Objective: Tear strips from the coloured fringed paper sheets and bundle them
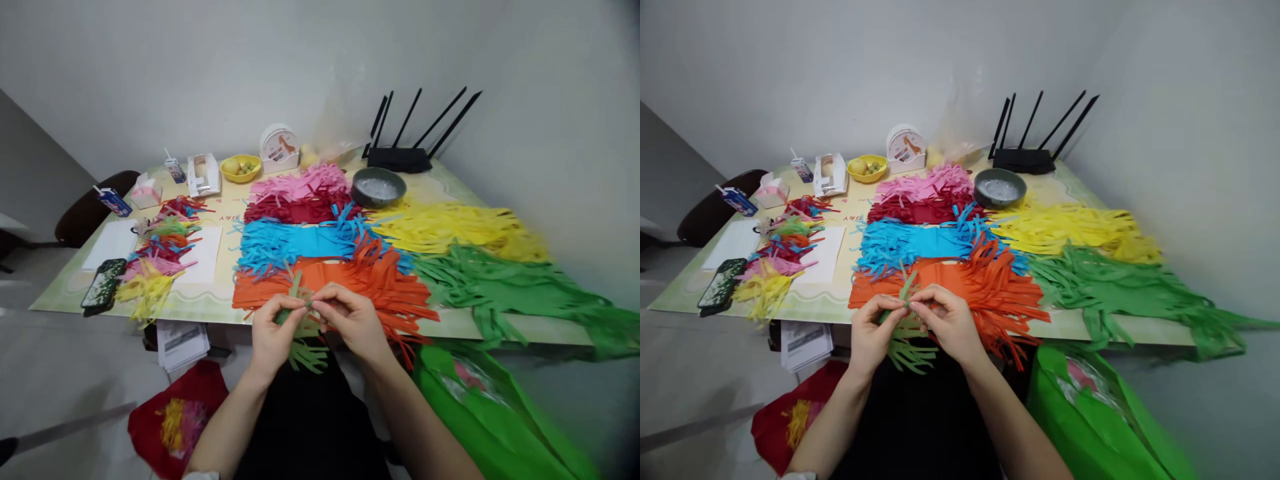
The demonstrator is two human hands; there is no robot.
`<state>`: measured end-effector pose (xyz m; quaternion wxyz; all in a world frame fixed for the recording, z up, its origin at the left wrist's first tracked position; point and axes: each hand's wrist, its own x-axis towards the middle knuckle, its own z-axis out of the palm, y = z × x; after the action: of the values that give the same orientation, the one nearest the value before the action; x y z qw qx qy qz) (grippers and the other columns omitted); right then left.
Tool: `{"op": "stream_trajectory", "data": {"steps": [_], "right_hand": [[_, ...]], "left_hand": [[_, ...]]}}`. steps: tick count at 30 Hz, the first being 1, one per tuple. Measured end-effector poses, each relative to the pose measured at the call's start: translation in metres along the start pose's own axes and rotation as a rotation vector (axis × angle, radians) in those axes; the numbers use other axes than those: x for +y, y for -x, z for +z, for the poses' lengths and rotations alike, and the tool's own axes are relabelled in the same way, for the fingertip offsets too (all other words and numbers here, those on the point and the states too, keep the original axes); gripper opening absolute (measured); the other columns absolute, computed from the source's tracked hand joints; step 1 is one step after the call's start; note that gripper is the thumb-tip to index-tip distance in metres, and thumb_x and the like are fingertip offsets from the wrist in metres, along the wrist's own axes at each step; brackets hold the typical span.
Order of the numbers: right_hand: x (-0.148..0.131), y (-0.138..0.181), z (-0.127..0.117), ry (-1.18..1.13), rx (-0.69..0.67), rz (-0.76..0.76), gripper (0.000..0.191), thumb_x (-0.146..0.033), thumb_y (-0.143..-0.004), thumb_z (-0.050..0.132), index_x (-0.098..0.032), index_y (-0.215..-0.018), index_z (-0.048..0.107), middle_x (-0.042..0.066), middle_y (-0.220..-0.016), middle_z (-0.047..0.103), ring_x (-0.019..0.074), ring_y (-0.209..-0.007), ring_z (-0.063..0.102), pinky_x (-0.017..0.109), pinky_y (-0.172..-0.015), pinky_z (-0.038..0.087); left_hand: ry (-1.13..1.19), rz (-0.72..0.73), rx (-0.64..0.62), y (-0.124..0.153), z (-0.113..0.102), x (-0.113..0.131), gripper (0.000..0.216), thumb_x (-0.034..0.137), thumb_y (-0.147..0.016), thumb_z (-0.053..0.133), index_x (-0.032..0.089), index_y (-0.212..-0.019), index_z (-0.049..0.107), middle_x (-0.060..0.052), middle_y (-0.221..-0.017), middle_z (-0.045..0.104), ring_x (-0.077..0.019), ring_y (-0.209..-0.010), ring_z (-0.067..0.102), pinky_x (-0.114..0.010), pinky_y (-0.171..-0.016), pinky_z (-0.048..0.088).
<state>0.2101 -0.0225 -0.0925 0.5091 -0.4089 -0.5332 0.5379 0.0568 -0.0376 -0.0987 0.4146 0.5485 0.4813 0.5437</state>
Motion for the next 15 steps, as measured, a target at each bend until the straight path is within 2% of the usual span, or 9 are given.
{"op": "stream_trajectory", "data": {"steps": [6, 10, 15], "right_hand": [[-0.008, 0.010, 0.001, 0.369, -0.046, -0.158, 0.017, -0.030, -0.087, 0.063, -0.019, -0.077, 0.070, 0.003, -0.070, 0.061, 0.0124, -0.060, 0.055, 0.024, -0.054, 0.043], [-0.010, 0.013, 0.006, 0.423, -0.094, -0.149, 0.018, -0.031, -0.088, 0.061, -0.019, -0.077, 0.069, 0.003, -0.069, 0.063, 0.0127, -0.056, 0.053, 0.025, -0.051, 0.041], [-0.008, 0.019, 0.012, 0.364, -0.024, -0.186, 0.018, -0.031, -0.088, 0.061, -0.020, -0.075, 0.067, 0.002, -0.065, 0.060, 0.0129, -0.054, 0.053, 0.025, -0.049, 0.041]], "left_hand": [[0.199, -0.159, -0.194, 0.007, -0.009, -0.013, 0.026, 0.035, -0.078, 0.073, 0.016, -0.093, 0.064, -0.005, -0.087, 0.069, -0.0165, -0.084, 0.065, -0.026, -0.075, 0.050], [0.323, -0.216, -0.128, 0.015, -0.011, -0.021, 0.025, 0.036, -0.076, 0.075, 0.017, -0.083, 0.060, -0.003, -0.082, 0.066, -0.0141, -0.077, 0.064, -0.025, -0.073, 0.049], [0.411, -0.212, -0.117, 0.021, -0.016, -0.021, 0.030, 0.038, -0.075, 0.075, 0.019, -0.074, 0.052, -0.001, -0.070, 0.063, -0.0147, -0.067, 0.063, -0.029, -0.069, 0.049]]}}
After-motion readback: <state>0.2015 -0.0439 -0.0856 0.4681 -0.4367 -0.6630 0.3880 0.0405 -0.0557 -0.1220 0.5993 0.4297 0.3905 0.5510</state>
